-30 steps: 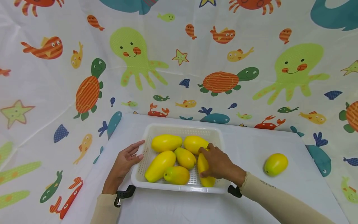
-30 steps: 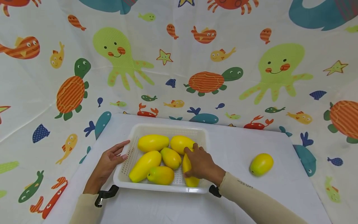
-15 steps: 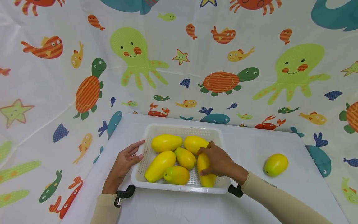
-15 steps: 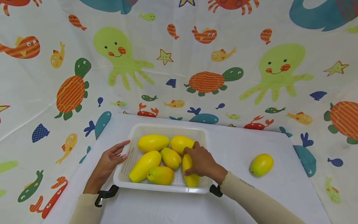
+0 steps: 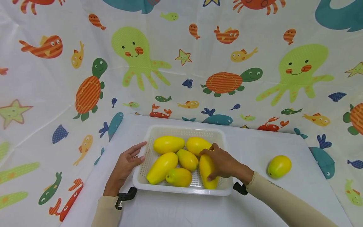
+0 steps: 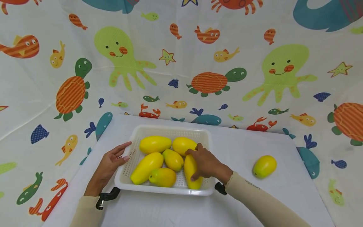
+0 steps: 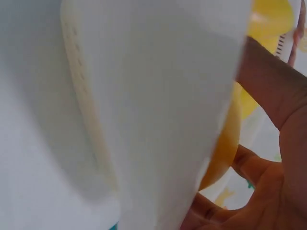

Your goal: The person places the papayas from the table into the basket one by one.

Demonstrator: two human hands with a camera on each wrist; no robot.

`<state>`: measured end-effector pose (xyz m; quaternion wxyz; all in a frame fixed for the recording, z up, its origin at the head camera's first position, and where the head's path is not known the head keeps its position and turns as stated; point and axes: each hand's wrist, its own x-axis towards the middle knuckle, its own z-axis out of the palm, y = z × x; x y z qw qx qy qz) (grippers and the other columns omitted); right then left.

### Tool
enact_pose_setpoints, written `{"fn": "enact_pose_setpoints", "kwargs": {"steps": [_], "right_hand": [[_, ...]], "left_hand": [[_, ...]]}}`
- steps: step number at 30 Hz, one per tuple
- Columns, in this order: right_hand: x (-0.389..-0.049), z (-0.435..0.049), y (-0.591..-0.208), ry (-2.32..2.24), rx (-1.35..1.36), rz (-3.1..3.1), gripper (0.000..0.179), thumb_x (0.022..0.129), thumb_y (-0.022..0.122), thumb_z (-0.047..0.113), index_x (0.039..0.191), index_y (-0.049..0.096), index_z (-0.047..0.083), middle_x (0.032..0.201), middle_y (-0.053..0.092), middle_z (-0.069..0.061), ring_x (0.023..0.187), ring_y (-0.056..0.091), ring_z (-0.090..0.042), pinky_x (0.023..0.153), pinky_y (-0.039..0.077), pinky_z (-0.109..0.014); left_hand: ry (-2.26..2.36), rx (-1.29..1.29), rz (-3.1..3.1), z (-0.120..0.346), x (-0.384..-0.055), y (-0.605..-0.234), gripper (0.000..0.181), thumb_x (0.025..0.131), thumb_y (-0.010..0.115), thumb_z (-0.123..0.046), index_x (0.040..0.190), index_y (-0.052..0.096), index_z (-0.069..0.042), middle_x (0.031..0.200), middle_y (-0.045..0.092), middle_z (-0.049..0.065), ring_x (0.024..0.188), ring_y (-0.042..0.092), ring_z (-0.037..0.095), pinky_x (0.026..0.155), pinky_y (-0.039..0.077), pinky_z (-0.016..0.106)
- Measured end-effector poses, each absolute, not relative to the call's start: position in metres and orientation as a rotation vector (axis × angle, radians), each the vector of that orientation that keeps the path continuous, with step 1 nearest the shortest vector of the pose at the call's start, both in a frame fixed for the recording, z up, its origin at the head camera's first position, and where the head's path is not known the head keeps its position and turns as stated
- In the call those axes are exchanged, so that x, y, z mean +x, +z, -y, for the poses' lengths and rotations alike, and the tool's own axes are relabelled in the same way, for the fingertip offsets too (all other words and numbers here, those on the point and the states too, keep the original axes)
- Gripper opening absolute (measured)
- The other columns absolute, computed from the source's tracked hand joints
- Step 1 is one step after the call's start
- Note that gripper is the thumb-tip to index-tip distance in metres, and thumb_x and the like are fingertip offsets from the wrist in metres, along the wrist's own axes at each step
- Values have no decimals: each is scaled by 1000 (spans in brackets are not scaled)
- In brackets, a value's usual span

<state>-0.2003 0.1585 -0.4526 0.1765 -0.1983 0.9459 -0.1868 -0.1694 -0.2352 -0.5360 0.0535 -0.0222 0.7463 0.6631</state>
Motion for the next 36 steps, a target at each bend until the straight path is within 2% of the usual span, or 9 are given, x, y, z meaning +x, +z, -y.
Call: {"fn": "enact_pose_setpoints", "kwargs": {"steps": [8, 16, 21, 26, 32, 36], "right_hand": [[-199, -160, -455, -545, -592, -2674, 93, 67, 103, 26, 149, 60, 27, 140, 48, -13, 121, 59, -33, 106, 59, -56], [-192, -174, -447, -569, -606, -2759, 106, 70, 101, 35, 161, 47, 27, 157, 39, -22, 131, 58, -41, 103, 60, -60], [-188, -196, -425, -676, -462, -2890, 111, 76, 97, 41, 167, 34, 32, 164, 33, -24, 137, 52, -50, 102, 55, -70], [-187, -227, -410, -756, -313, -3072, 115, 80, 94, 38, 170, 24, 27, 167, 29, -27, 144, 39, -56, 102, 48, -79], [-188, -263, -413, -771, -47, -3312, 122, 78, 96, 28, 171, 18, 20, 164, 31, -34, 146, 31, -59, 100, 45, -83], [-188, -288, -424, -797, 166, -3357, 121, 79, 94, 27, 171, 16, 15, 165, 30, -34, 150, 28, -58, 103, 43, -84]], "left_hand": [[2015, -72, -2264, 237, -170, -537, 65, 100, 77, -29, 159, 50, -30, 168, 46, -2, 132, 69, 18, 98, 61, 33], [2003, -76, -2255, 236, -170, -537, 66, 99, 77, -30, 158, 50, -32, 168, 46, -2, 132, 69, 17, 98, 62, 33], [2012, -67, -2258, 237, -170, -537, 65, 99, 77, -29, 158, 50, -31, 167, 48, -2, 131, 70, 16, 98, 62, 34], [2023, -47, -2256, 239, -171, -536, 65, 99, 77, -27, 159, 50, -29, 167, 47, -2, 132, 69, 19, 98, 62, 34], [2023, -75, -2239, 238, -169, -536, 66, 99, 78, -29, 159, 50, -30, 167, 47, -2, 129, 71, 15, 97, 62, 35], [2027, -85, -2225, 237, -168, -536, 66, 98, 78, -29, 158, 50, -31, 167, 48, -3, 129, 71, 14, 97, 62, 35]]}}
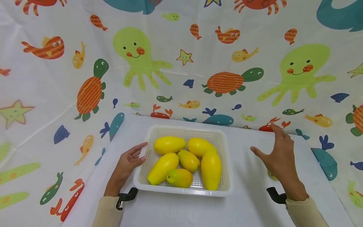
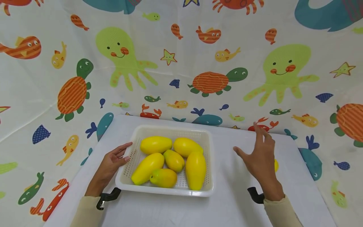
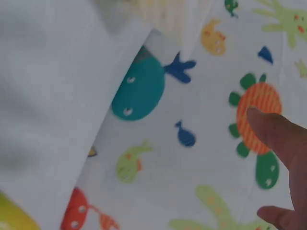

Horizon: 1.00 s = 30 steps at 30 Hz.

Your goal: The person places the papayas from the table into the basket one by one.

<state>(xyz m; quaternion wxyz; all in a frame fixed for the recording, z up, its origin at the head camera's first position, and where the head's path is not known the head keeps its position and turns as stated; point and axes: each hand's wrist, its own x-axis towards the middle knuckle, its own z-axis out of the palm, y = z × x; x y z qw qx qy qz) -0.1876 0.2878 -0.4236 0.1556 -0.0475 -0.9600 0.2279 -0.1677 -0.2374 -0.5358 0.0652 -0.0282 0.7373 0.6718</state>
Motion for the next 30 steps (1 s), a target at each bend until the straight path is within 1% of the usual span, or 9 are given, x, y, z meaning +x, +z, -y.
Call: {"fn": "enact_pose_setpoints", "kwargs": {"steps": [4, 8, 12, 17, 21, 26, 30], "right_hand": [[-187, -311, -438, 649, -324, 2763, 121, 82, 91, 30, 171, 11, 12, 170, 22, -34, 155, 21, -58, 107, 39, -84], [-186, -329, -453, 657, -530, 2819, 123, 84, 88, 34, 171, 4, 10, 171, 11, -36, 157, 14, -59, 106, 39, -84], [-186, -341, -466, 688, -673, 2856, 126, 85, 86, 39, 171, -2, 9, 170, 5, -39, 157, 11, -61, 105, 40, -84], [-186, -351, -481, 700, -796, 2875, 130, 85, 84, 50, 170, -5, 5, 168, 6, -42, 154, 12, -63, 109, 40, -82], [-187, -357, -491, 696, -859, 2897, 131, 86, 82, 56, 169, -3, 1, 164, 12, -45, 151, 17, -64, 112, 39, -81], [-190, -360, -500, 717, -933, 2917, 128, 88, 80, 58, 167, 1, -3, 157, 21, -49, 144, 25, -64, 113, 42, -78], [-192, -361, -505, 781, -990, 2907, 125, 90, 77, 58, 167, 1, -3, 155, 20, -50, 142, 26, -64, 114, 41, -77]], "left_hand": [[2031, -79, -2217, 238, -167, -536, 67, 99, 78, -29, 159, 49, -31, 167, 47, -3, 130, 70, 13, 98, 62, 35], [2035, -71, -2215, 238, -167, -536, 67, 99, 77, -28, 160, 48, -29, 168, 46, -2, 132, 68, 11, 98, 62, 34], [2038, -79, -2217, 237, -168, -537, 67, 99, 78, -28, 160, 48, -28, 167, 46, -1, 132, 67, 10, 98, 62, 34], [2034, -86, -2222, 237, -169, -538, 68, 98, 78, -30, 159, 49, -29, 166, 47, -4, 134, 66, 13, 99, 62, 34], [2032, -80, -2228, 237, -169, -539, 68, 98, 78, -29, 160, 48, -29, 166, 48, -3, 136, 66, 15, 99, 61, 34], [2031, -85, -2227, 237, -170, -540, 68, 98, 78, -30, 159, 49, -29, 165, 49, -2, 134, 67, 15, 99, 62, 34], [2038, -74, -2218, 238, -170, -541, 68, 99, 78, -29, 160, 48, -29, 166, 48, -2, 135, 67, 17, 99, 62, 35]]}}
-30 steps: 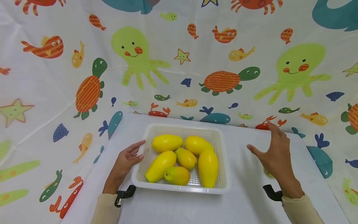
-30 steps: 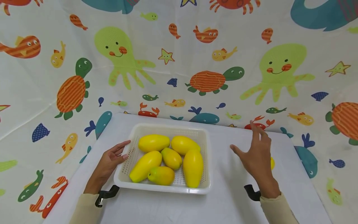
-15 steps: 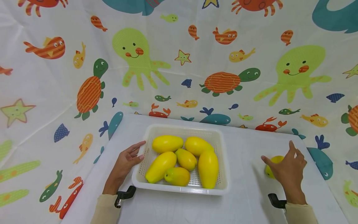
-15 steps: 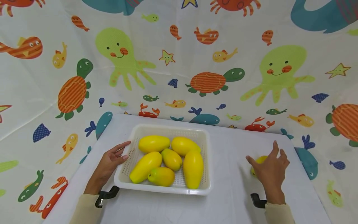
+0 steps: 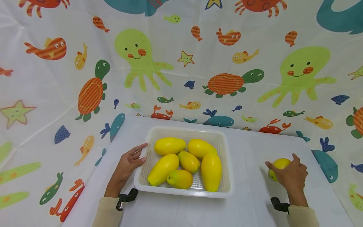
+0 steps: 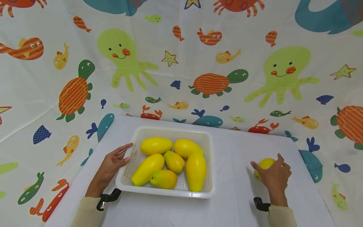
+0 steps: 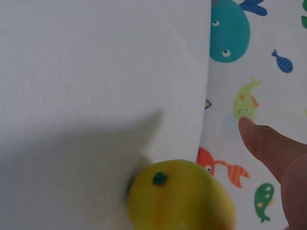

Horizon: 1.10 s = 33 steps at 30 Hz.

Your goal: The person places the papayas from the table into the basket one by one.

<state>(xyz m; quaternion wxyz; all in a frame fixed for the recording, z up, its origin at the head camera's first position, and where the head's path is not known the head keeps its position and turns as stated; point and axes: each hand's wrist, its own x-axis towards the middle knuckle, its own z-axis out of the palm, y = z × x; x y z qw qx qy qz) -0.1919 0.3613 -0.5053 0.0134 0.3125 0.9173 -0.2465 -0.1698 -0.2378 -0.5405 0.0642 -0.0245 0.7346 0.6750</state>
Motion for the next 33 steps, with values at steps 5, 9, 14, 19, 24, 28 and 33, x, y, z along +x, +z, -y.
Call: {"fn": "enact_pose_setpoints", "kwargs": {"steps": [5, 9, 14, 19, 24, 28, 33], "right_hand": [[-195, -364, -511, -794, 991, -2827, 120, 92, 75, 56, 166, 3, -4, 154, 19, -50, 142, 26, -63, 116, 40, -76], [-197, -365, -516, -809, 963, -2817, 116, 92, 76, 52, 165, 7, -5, 152, 22, -50, 139, 29, -62, 117, 40, -75], [-198, -365, -522, -842, 883, -2818, 107, 93, 78, 41, 164, 12, -6, 147, 30, -46, 129, 36, -60, 115, 42, -75], [-196, -360, -525, -852, 757, -2841, 99, 96, 77, 33, 165, 16, -4, 147, 37, -43, 125, 41, -58, 112, 42, -75], [-195, -347, -522, -888, 657, -2840, 97, 95, 79, 32, 166, 19, 1, 148, 38, -40, 125, 42, -57, 108, 46, -74], [-197, -331, -512, -915, 549, -2876, 95, 95, 79, 29, 166, 22, 3, 145, 42, -38, 120, 45, -55, 102, 49, -72], [-198, -308, -495, -954, 388, -2937, 94, 93, 81, 29, 166, 25, 6, 142, 46, -36, 118, 48, -53, 97, 52, -70]], "left_hand": [[2039, -78, -2204, 238, -170, -541, 68, 99, 78, -29, 160, 48, -29, 166, 48, -3, 134, 67, 15, 99, 62, 36], [2037, -97, -2201, 237, -169, -540, 68, 98, 78, -30, 159, 49, -30, 166, 48, -3, 132, 68, 12, 98, 62, 35], [2035, -97, -2203, 237, -170, -539, 68, 98, 78, -30, 159, 49, -30, 166, 48, -3, 134, 67, 15, 99, 62, 36], [2029, -88, -2209, 238, -171, -540, 68, 98, 78, -30, 160, 48, -30, 166, 47, -4, 134, 67, 15, 99, 62, 36], [2030, -94, -2201, 238, -170, -539, 67, 99, 78, -30, 159, 49, -30, 165, 48, -5, 135, 66, 15, 99, 61, 36], [2028, -88, -2194, 239, -170, -538, 67, 99, 77, -30, 160, 48, -31, 165, 48, -5, 136, 66, 18, 99, 62, 37], [2027, -74, -2208, 239, -170, -537, 66, 100, 76, -29, 160, 48, -28, 166, 48, -2, 132, 68, 14, 99, 61, 35]]}}
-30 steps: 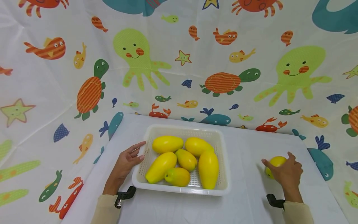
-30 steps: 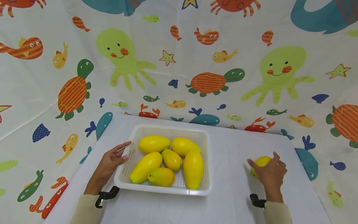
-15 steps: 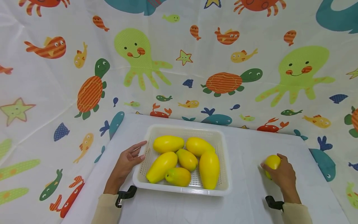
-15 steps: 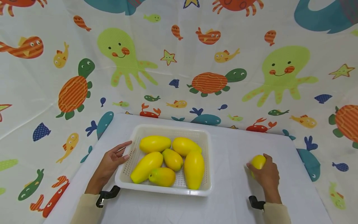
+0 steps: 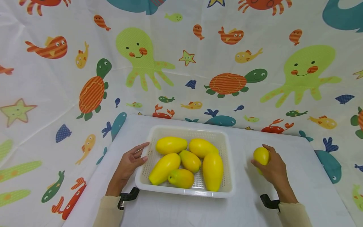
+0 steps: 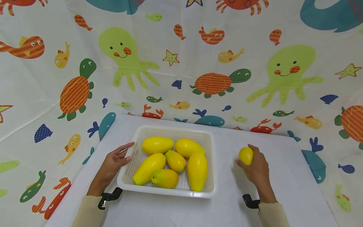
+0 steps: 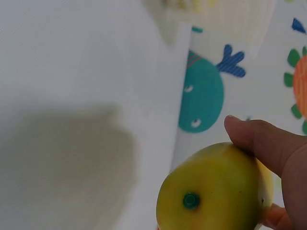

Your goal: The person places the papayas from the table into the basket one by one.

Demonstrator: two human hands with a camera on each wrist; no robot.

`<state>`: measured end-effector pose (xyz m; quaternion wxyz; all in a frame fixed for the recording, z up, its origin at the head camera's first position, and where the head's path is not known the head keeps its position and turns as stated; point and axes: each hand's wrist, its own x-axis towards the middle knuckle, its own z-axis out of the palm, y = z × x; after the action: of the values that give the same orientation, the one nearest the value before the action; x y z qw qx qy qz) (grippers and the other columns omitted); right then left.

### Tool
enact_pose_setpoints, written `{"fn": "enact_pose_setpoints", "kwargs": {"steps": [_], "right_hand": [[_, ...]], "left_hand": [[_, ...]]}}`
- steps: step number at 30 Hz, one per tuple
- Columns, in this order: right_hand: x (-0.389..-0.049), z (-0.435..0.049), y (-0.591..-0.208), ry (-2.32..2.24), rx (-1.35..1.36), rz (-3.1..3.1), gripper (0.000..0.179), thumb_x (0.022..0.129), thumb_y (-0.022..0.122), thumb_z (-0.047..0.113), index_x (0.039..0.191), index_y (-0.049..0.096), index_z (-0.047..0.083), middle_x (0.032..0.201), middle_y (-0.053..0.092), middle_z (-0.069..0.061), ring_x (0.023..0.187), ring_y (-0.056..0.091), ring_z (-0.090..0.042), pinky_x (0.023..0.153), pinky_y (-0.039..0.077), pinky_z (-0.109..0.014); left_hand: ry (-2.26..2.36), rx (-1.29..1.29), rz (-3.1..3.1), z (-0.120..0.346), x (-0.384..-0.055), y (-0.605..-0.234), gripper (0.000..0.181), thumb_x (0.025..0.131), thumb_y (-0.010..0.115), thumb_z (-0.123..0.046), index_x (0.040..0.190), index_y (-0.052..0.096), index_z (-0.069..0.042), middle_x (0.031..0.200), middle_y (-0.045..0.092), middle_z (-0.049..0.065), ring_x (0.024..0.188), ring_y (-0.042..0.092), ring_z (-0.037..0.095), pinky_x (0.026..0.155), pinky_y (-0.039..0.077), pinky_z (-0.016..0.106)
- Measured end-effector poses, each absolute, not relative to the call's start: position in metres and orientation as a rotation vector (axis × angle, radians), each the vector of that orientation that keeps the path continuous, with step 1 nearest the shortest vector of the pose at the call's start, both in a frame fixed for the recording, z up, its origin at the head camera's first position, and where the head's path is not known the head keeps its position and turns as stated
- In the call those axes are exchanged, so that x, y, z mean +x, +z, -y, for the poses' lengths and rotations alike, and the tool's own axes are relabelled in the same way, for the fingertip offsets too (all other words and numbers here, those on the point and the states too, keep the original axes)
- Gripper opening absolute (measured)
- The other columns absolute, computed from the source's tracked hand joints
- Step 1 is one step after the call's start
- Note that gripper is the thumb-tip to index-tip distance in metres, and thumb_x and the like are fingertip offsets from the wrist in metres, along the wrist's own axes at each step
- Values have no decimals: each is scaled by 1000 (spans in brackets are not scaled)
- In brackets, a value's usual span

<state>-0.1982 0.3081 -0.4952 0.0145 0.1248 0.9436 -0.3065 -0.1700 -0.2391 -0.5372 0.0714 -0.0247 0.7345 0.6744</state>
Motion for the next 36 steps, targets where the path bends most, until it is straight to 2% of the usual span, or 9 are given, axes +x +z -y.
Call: {"fn": "enact_pose_setpoints", "kwargs": {"steps": [5, 14, 19, 30, 36], "right_hand": [[-199, -281, -473, -1001, 229, -2997, 94, 93, 82, 29, 166, 27, 8, 141, 48, -34, 118, 51, -52, 96, 54, -69], [-200, -240, -432, -1067, -8, -3040, 93, 92, 84, 27, 166, 30, 13, 149, 49, -28, 120, 55, -48, 99, 58, -68], [-198, -225, -417, -1092, -109, -3042, 92, 91, 85, 27, 166, 31, 17, 147, 51, -24, 116, 58, -45, 97, 61, -64], [-191, -202, -401, -1205, -339, -2897, 91, 90, 87, 21, 164, 33, 23, 146, 53, -18, 116, 62, -40, 97, 63, -59], [-188, -190, -402, -1274, -444, -2784, 89, 89, 87, 22, 162, 36, 30, 152, 52, -14, 118, 64, -39, 97, 64, -56]], "left_hand": [[2038, -72, -2209, 239, -170, -537, 65, 100, 76, -27, 159, 49, -27, 166, 48, -2, 131, 69, 10, 100, 61, 32], [2045, -74, -2203, 238, -170, -536, 65, 100, 76, -27, 160, 49, -27, 166, 47, -1, 132, 68, 12, 100, 61, 33], [2051, -69, -2200, 239, -169, -536, 65, 101, 75, -26, 160, 49, -27, 165, 48, -1, 131, 69, 12, 100, 61, 34], [2070, -76, -2192, 238, -165, -538, 65, 101, 75, -26, 160, 48, -27, 165, 50, 0, 130, 70, 13, 99, 62, 35], [2081, -72, -2184, 237, -161, -538, 66, 101, 75, -26, 160, 47, -27, 165, 49, 0, 130, 70, 13, 98, 62, 36]]}}
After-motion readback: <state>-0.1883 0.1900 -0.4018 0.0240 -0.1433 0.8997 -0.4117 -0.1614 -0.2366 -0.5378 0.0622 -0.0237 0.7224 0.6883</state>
